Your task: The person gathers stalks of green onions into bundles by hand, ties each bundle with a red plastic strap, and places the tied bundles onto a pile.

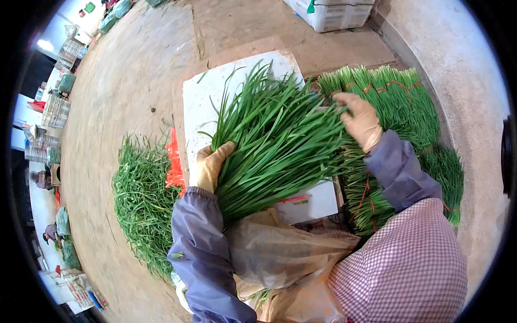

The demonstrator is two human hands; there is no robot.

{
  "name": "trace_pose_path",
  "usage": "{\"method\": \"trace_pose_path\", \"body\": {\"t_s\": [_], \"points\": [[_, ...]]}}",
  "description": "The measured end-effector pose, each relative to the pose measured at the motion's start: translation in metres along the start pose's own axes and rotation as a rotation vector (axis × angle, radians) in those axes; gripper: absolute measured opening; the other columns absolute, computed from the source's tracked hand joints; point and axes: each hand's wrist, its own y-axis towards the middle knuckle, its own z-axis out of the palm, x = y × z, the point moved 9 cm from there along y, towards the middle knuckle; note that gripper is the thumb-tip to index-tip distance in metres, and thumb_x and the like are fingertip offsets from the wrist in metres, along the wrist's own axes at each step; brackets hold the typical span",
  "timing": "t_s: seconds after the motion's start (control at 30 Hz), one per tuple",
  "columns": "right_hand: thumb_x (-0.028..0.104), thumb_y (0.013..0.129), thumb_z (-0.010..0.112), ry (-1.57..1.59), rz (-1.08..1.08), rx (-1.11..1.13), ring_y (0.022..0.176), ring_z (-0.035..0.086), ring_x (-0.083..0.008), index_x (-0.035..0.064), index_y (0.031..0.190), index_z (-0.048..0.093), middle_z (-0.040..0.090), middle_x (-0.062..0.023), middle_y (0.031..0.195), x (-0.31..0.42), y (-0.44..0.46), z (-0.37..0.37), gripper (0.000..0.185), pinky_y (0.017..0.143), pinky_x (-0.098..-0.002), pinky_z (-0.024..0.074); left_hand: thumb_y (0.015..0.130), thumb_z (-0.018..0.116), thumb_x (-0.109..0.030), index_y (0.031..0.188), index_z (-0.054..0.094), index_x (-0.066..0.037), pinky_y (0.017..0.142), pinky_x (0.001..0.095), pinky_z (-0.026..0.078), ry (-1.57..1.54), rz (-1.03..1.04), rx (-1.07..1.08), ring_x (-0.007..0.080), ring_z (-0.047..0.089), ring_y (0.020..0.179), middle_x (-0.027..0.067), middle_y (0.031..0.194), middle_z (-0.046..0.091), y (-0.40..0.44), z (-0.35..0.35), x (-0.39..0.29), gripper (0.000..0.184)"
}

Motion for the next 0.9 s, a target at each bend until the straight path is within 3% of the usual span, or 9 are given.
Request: {"method": "trace_pose_path", "body": {"t_s": [0.1, 0.2, 0.27, 0.33, 0.43, 0.57, 0.67, 0.73, 0.9], "points": [[0.007, 0.094, 0.059, 0.650, 0.147, -0.240, 0.087, 0.064, -0.0169, 0.0039, 0.108, 0.065, 0.068, -0.0067, 0.095, -0.010, 0.007, -0.018, 0.015, 0.081, -0.0293, 0.0503, 0.083, 0.076, -0.021, 0.099, 0.067, 0.004, 0.061, 0.0297, 0.056, -0.060, 0.007, 0.017, 0.0180, 0.067, 0.065, 0.0118, 0.083, 0.071, 0.002, 0.000, 0.004, 0.031], [0.010, 0.094, 0.059, 0.634, 0.122, -0.090, 0.086, 0.064, -0.0161, 0.0026, 0.106, 0.065, 0.069, -0.0087, 0.092, 0.043, 0.016, -0.021, 0.015, 0.079, -0.0296, 0.0507, 0.083, 0.076, -0.020, 0.098, 0.067, 0.004, 0.060, 0.0294, 0.056, -0.045, -0.012, -0.013, 0.0181, 0.067, 0.064, 0.0117, 0.083, 0.071, 0.004, -0.003, 0.006, 0.030], [0.025, 0.095, 0.062, 0.455, -0.054, 0.126, 0.079, 0.063, -0.0133, 0.0000, 0.103, 0.065, 0.067, -0.0092, 0.084, 0.080, 0.021, 0.003, 0.027, 0.073, -0.0290, 0.0504, 0.083, 0.076, -0.020, 0.098, 0.067, 0.004, 0.060, 0.0296, 0.056, -0.057, 0.011, 0.007, 0.0182, 0.067, 0.064, 0.0117, 0.083, 0.071, 0.003, -0.002, 0.005, 0.030], [0.031, 0.093, 0.063, 0.514, 0.117, 0.413, 0.071, 0.059, -0.0172, 0.0002, 0.099, 0.065, 0.067, -0.0072, 0.079, 0.079, 0.022, 0.047, 0.031, 0.068, -0.0317, 0.0492, 0.082, 0.076, -0.023, 0.099, 0.068, 0.003, 0.062, 0.0298, 0.055, -0.040, 0.037, 0.025, 0.0180, 0.067, 0.066, 0.0116, 0.084, 0.071, 0.000, 0.000, 0.003, 0.032], [0.030, 0.091, 0.065, 0.607, 0.286, 0.518, 0.067, 0.055, -0.0180, 0.0018, 0.093, 0.066, 0.063, -0.0080, 0.073, 0.073, 0.031, 0.084, 0.028, 0.064, -0.0341, 0.0472, 0.082, 0.076, -0.031, 0.100, 0.069, 0.002, 0.068, 0.0301, 0.054, 0.122, 0.054, -0.027, 0.0179, 0.068, 0.070, 0.0113, 0.086, 0.072, -0.004, -0.005, -0.002, 0.038], [0.023, 0.090, 0.065, 0.328, -0.116, 0.215, 0.063, 0.054, -0.0140, 0.0034, 0.085, 0.064, 0.055, -0.0111, 0.068, 0.098, 0.040, 0.082, 0.020, 0.063, -0.0349, 0.0462, 0.080, 0.074, -0.043, 0.101, 0.072, -0.001, 0.076, 0.0301, 0.052, 0.303, 0.032, -0.062, 0.0186, 0.069, 0.076, 0.0107, 0.088, 0.073, 0.005, -0.014, 0.005, 0.047], [0.021, 0.091, 0.064, 0.552, 0.095, 0.061, 0.061, 0.053, -0.0133, 0.0031, 0.085, 0.064, 0.056, -0.0073, 0.066, 0.058, 0.048, 0.076, 0.019, 0.059, -0.0327, 0.0450, 0.081, 0.074, -0.043, 0.100, 0.072, -0.002, 0.075, 0.0307, 0.052, 0.280, 0.048, -0.027, 0.0184, 0.069, 0.075, 0.0101, 0.085, 0.073, 0.011, -0.015, 0.010, 0.046], [0.023, 0.095, 0.061, 0.789, 0.417, 0.006, 0.060, 0.049, -0.0061, 0.0054, 0.085, 0.064, 0.058, 0.0021, 0.068, 0.039, 0.040, 0.060, 0.020, 0.053, -0.0226, 0.0398, 0.081, 0.074, -0.042, 0.100, 0.072, -0.002, 0.074, 0.0310, 0.052, 0.248, 0.052, 0.002, 0.0182, 0.068, 0.074, 0.0100, 0.085, 0.073, 0.011, -0.011, 0.010, 0.045], [0.014, 0.095, 0.062, 0.932, 0.235, 0.227, 0.063, 0.055, -0.0062, 0.0034, 0.099, 0.065, 0.063, -0.0003, 0.072, 0.099, 0.020, 0.057, 0.012, 0.055, -0.0225, 0.0459, 0.084, 0.074, -0.035, 0.098, 0.071, 0.002, 0.068, 0.0302, 0.052, 0.128, 0.127, 0.026, 0.0161, 0.067, 0.071, 0.0108, 0.083, 0.073, 0.003, -0.004, 0.002, 0.040]]}}
